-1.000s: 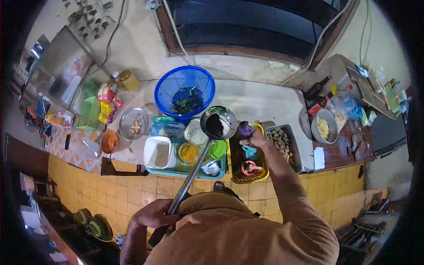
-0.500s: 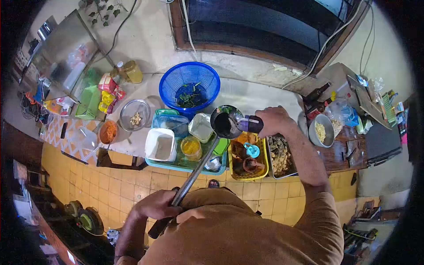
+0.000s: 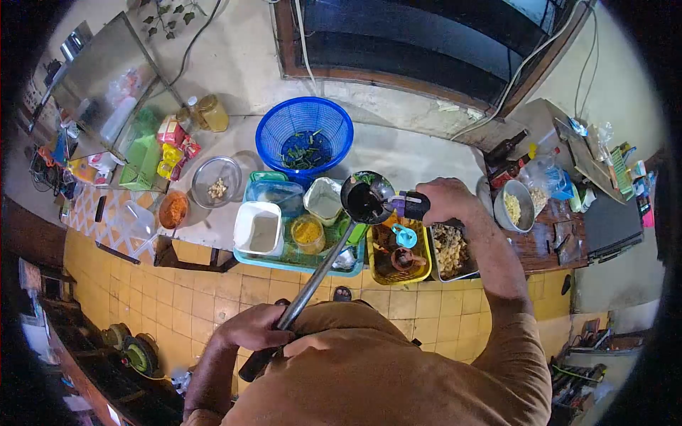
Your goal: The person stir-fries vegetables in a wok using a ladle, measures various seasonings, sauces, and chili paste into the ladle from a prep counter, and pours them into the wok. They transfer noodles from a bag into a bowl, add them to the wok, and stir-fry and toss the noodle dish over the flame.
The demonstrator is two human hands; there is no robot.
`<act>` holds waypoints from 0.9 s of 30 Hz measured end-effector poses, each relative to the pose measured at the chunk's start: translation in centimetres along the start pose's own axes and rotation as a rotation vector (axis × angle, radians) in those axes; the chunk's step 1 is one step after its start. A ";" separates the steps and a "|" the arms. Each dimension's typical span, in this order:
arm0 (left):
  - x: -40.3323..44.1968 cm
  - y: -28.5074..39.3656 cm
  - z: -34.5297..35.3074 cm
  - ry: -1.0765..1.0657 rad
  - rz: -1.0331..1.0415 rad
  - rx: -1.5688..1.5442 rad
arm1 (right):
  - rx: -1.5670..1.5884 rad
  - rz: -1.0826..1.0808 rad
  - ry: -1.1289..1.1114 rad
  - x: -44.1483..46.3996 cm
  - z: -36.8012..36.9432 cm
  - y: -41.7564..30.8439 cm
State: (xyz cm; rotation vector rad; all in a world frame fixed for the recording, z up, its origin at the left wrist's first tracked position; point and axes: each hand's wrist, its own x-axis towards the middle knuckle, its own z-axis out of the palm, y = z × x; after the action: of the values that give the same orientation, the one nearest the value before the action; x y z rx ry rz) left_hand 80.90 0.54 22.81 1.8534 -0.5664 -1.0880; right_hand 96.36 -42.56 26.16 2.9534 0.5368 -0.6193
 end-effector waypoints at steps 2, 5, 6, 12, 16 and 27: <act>0.1 -0.1 0.2 0.006 0.014 0.029 | 0.022 0.025 -0.026 -0.1 -0.1 -0.1; 0.1 1.6 0.0 -0.013 -0.018 0.065 | 0.031 0.039 -0.015 -0.4 -0.1 -0.1; 0.0 2.2 -0.2 -0.036 -0.064 0.073 | 0.030 0.039 -0.014 -0.4 0.0 0.1; 0.4 1.2 0.3 -0.059 -0.045 0.148 | 0.047 0.025 0.031 -0.5 0.7 0.8; 0.4 2.1 0.8 -0.030 -0.066 0.111 | 0.101 0.039 0.032 -0.7 1.1 0.8; -2.7 2.6 0.6 -0.050 0.130 -0.309 | 1.199 0.099 0.286 5.4 13.0 3.4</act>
State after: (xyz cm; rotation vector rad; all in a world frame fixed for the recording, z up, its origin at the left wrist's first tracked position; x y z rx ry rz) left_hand 79.16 0.91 26.11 1.5056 -0.5088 -1.0715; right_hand 97.32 -45.82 12.10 4.1926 -0.0524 -0.6583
